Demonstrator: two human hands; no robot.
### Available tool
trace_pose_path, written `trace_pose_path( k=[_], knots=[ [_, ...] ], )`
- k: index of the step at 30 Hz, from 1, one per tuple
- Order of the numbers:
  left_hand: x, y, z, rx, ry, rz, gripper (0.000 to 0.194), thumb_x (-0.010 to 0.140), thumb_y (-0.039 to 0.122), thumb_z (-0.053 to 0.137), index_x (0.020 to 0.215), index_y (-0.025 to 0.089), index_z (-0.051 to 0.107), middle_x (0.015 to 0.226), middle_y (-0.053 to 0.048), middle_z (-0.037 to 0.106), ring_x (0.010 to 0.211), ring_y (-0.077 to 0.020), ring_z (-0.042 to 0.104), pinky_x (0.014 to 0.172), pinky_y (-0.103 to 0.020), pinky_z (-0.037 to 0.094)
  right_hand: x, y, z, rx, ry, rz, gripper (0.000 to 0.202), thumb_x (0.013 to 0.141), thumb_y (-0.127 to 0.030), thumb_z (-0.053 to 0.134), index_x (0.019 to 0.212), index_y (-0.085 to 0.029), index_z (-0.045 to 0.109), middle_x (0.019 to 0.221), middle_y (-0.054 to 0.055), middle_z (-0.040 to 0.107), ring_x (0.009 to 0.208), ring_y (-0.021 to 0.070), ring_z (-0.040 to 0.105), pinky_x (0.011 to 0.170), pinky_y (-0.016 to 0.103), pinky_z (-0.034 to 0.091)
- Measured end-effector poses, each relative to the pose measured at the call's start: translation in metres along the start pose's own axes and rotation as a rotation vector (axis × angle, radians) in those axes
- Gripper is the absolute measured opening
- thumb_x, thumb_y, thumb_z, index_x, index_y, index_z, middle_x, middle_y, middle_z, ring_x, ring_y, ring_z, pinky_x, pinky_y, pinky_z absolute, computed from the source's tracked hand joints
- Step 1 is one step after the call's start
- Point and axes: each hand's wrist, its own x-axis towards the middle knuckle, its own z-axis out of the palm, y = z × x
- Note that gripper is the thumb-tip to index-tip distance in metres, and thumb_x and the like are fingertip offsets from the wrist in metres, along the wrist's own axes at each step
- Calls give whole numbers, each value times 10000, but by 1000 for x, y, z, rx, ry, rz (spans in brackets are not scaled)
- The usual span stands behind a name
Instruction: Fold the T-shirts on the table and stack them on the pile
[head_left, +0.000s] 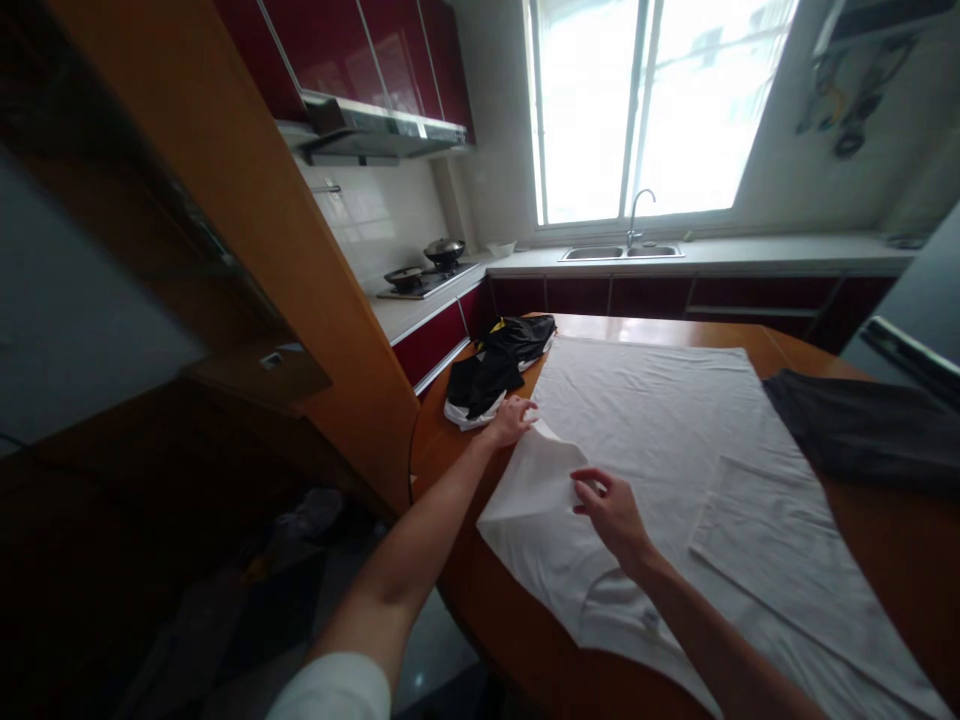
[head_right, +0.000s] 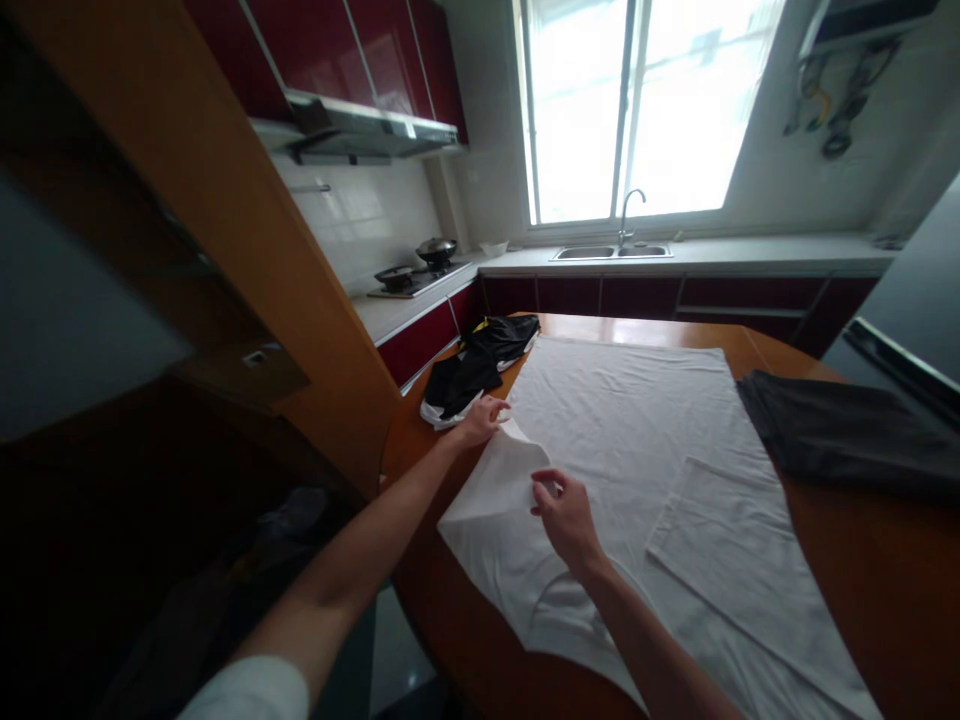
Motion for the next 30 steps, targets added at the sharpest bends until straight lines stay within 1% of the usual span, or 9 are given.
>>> trace_pose_path(
  k=[3,7,10,13,18,21,24,27,30],
  knots=[
    [-19,8,-8,-18,67,-1,303,833,209,677,1132,168,704,1065,-90,676,1036,-238,624,1002,-399,473,5,10,-7,-170,23,19,371,692,-258,597,1012,-123,729,657,14,674,564,165,601,551,279,512],
    [-74,23,-33,-60,161,17,176,904,205,586,1011,197,726,1012,-72,676,1023,-226,626,982,-362,475,6,24,-10,-294,-25,58,487,650,-198,559,1102,-112,719,602,8,654,547,184,597,523,273,458],
    [-122,39,-48,-94,93,-26,155,916,246,589,979,218,728,961,-56,657,926,-206,638,891,-325,507,7,26,-9,-276,-30,78,569,655,-198,559,1205,-140,693,644,6,675,552,186,609,536,276,462],
    [-161,52,-50,-119,20,-107,190,905,286,616,1042,226,732,941,-47,633,847,-189,632,826,-306,522,11,21,-7,-269,-29,107,620,689,-190,554,1301,-163,647,703,5,694,557,178,618,563,279,475],
    [-195,52,-42,-216,-36,-154,277,877,212,616,1122,241,743,1035,-53,622,766,-150,620,718,-265,533,9,7,-12,-485,-69,63,535,804,-205,563,1334,-157,626,775,46,724,711,205,684,704,298,500],
    [-200,46,-42,-195,-7,-165,222,898,208,601,1053,232,758,1040,-60,622,824,-163,639,750,-266,543,-2,-3,-18,-811,-47,4,485,904,-259,527,1375,-165,596,928,118,747,868,246,710,792,330,489],
    [-190,46,-43,-99,-5,-121,206,914,191,584,1027,219,753,1042,-67,627,965,-192,638,890,-300,525,-17,-14,-22,-1074,7,-52,463,966,-268,465,1409,-168,554,1109,157,719,959,263,706,826,351,481],
    [-157,53,-35,10,5,-50,243,915,149,556,1057,210,744,1048,-72,643,1024,-206,622,973,-336,491,-28,-22,-24,-1075,30,-101,412,981,-260,438,1358,-177,583,1179,128,693,996,241,693,833,326,481],
    [-106,60,-17,111,-105,-3,242,920,173,561,1043,232,760,1049,-69,679,1049,-228,624,1000,-372,480,-35,-25,-29,-985,46,-166,373,970,-240,444,1293,-177,621,1165,100,690,982,218,687,843,309,480]
  ],
)
